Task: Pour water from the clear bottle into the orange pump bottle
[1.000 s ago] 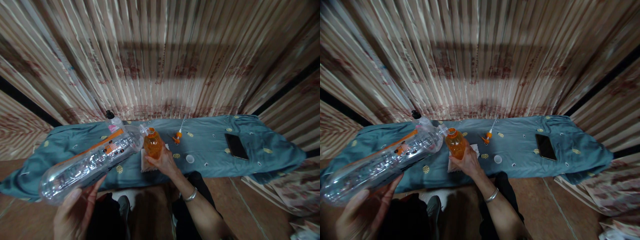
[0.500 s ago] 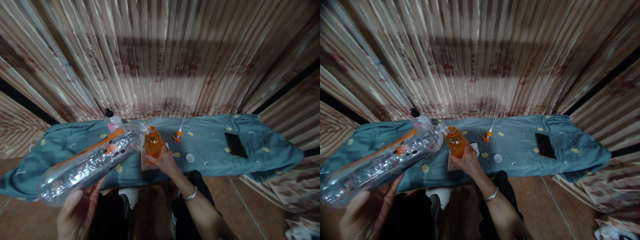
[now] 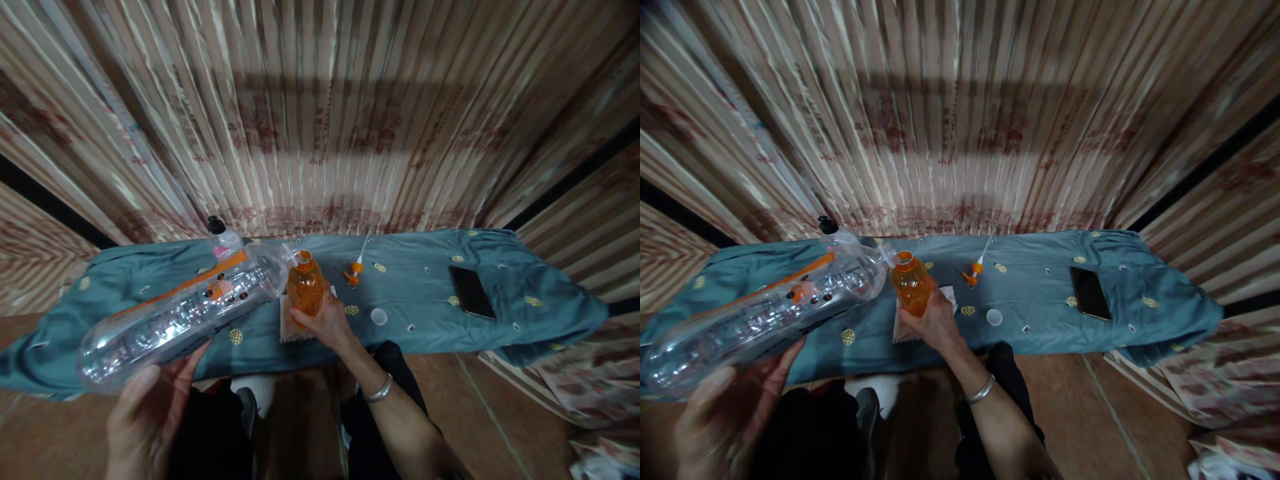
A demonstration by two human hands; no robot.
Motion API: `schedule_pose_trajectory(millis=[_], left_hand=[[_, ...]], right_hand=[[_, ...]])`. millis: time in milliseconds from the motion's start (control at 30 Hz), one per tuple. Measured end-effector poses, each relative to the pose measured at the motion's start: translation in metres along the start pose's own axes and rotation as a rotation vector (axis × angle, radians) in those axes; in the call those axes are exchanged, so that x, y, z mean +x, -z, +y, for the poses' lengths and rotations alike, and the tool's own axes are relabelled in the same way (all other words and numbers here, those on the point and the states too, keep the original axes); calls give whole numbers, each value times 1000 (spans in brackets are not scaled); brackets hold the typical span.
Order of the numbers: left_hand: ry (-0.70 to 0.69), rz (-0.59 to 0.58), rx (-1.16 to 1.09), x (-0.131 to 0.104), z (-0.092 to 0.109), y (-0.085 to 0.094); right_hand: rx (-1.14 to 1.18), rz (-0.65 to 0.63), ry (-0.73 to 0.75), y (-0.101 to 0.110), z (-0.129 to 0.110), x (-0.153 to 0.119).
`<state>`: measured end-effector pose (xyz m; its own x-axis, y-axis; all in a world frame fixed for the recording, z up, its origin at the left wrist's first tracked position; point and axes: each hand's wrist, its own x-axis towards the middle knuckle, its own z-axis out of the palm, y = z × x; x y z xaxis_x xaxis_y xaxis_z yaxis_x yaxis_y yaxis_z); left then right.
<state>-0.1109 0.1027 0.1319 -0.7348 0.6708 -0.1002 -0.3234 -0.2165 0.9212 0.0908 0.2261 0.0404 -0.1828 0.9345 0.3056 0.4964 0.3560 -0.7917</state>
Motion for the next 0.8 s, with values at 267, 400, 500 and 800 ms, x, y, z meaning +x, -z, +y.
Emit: schedule_pose_trajectory(millis=[267, 400, 500, 800], left_hand=[[7, -40, 5, 17, 7, -4], [22, -46, -8, 23, 3, -8], [32, -66, -22, 27, -2, -11], [27, -98, -62, 34, -6, -10]], right_hand=[[37, 24, -33, 0, -1, 0], [45, 12, -61, 2, -2, 1], [66, 7, -69, 2, -3, 1], [45, 16, -59, 1, -2, 1]])
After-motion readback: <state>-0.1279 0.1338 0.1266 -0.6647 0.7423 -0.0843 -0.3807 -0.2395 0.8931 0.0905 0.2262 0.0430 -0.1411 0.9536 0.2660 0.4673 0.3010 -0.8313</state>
